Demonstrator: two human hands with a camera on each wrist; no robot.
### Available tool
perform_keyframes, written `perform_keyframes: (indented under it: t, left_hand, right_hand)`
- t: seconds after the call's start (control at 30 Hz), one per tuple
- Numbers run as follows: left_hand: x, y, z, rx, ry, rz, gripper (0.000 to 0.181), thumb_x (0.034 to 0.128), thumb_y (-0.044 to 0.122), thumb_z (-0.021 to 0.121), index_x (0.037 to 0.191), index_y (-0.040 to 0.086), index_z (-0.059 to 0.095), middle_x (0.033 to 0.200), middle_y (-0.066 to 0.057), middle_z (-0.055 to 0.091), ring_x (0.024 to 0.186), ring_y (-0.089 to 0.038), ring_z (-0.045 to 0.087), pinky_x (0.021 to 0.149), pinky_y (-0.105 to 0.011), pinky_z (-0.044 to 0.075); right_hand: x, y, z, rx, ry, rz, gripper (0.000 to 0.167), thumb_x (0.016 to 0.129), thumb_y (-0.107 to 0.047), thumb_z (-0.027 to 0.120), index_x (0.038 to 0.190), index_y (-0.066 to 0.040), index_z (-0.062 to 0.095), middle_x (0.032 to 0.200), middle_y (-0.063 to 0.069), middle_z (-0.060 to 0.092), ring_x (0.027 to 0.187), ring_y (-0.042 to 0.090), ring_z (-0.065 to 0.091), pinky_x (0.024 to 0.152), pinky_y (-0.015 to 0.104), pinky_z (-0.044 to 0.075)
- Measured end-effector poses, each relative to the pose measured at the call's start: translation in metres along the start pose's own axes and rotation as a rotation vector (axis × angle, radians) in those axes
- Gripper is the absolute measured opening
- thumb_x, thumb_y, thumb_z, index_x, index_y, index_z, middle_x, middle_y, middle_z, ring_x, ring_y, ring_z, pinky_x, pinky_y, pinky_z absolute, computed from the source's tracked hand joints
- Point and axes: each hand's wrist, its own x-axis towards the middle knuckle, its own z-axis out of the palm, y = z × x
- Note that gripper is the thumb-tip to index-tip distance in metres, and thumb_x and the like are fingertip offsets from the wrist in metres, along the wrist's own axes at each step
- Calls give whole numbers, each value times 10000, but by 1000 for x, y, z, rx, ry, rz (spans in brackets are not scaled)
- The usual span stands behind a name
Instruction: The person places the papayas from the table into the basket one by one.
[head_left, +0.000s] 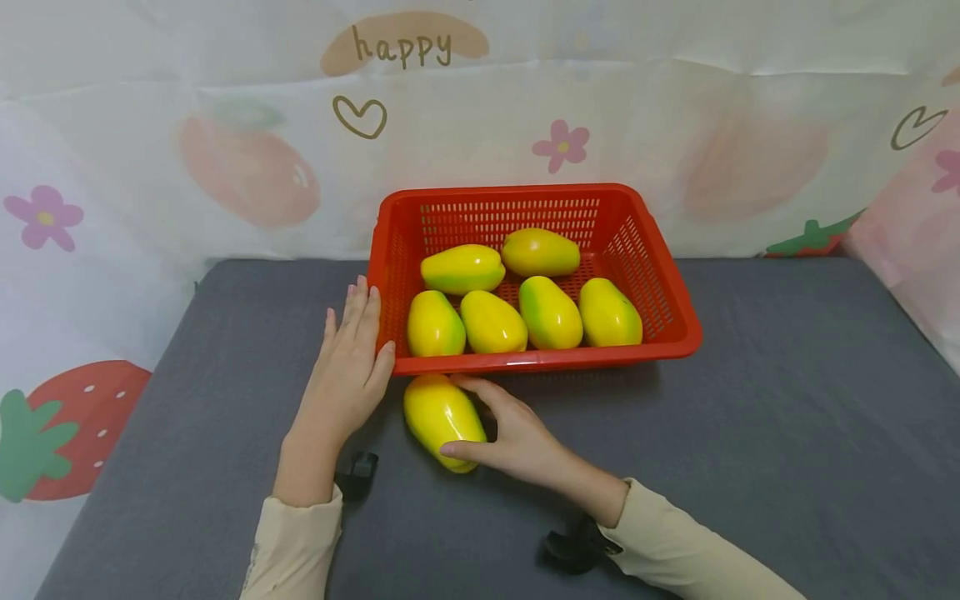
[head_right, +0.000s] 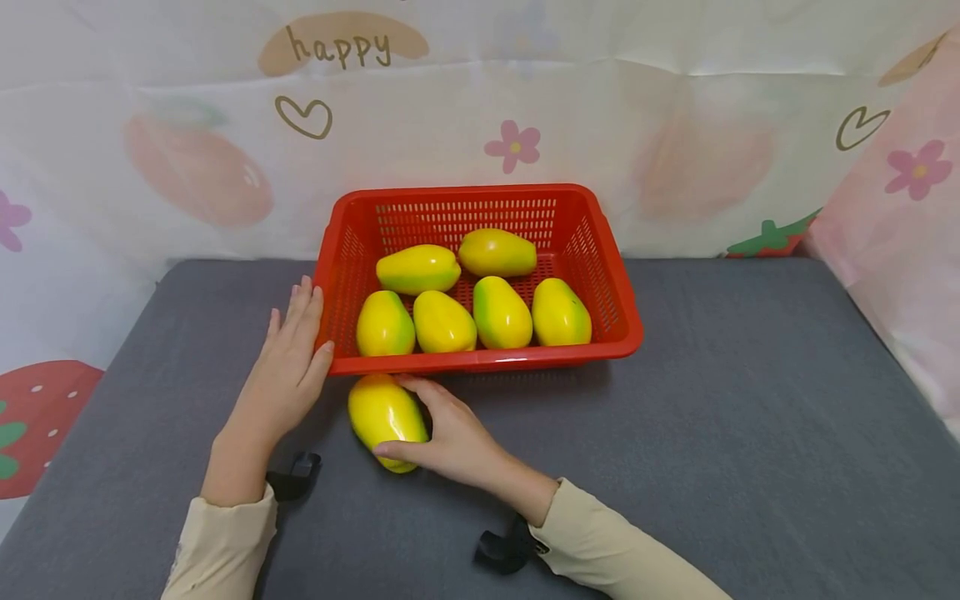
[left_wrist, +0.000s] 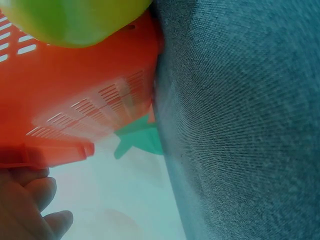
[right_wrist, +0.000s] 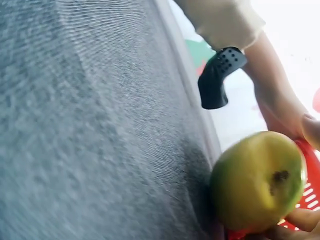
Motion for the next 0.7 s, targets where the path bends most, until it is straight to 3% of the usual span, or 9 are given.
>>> perform_keyframes:
  t: [0.2, 0.47, 0.7]
  left_hand:
    - [2, 1, 0, 7, -4, -4, 638, 965, 229, 401, 1486, -35, 145, 1564, -169, 66, 1440, -269, 34, 1136, -500, 19]
    - [5, 2, 1, 4, -5, 1, 634, 964, 221, 402, 1484, -40, 149, 1564, -167, 65, 1439, -270, 35, 1134, -508, 25]
    - [5, -1, -2, -1, -25, -10, 617, 953, 198, 380, 1485, -32, 167, 1567, -148, 81, 1438, -279, 44, 1133, -512, 14]
  right_hand:
    - [1, 1, 5, -42, 13, 62, 875, 732, -329, 801, 1458, -145, 348, 1444, 54, 398, 1205, 228, 451, 989, 471, 375]
    - [0, 9, -1, -39, 31, 5, 841, 735, -264, 783, 1446, -107, 363, 1415, 77, 433, 1145, 240, 489, 944, 468, 404]
    - [-10, 14, -14, -30, -23, -1, 829, 745, -268, 783, 1447, -121, 368, 1431, 46, 428, 1194, 217, 476, 960, 460, 397]
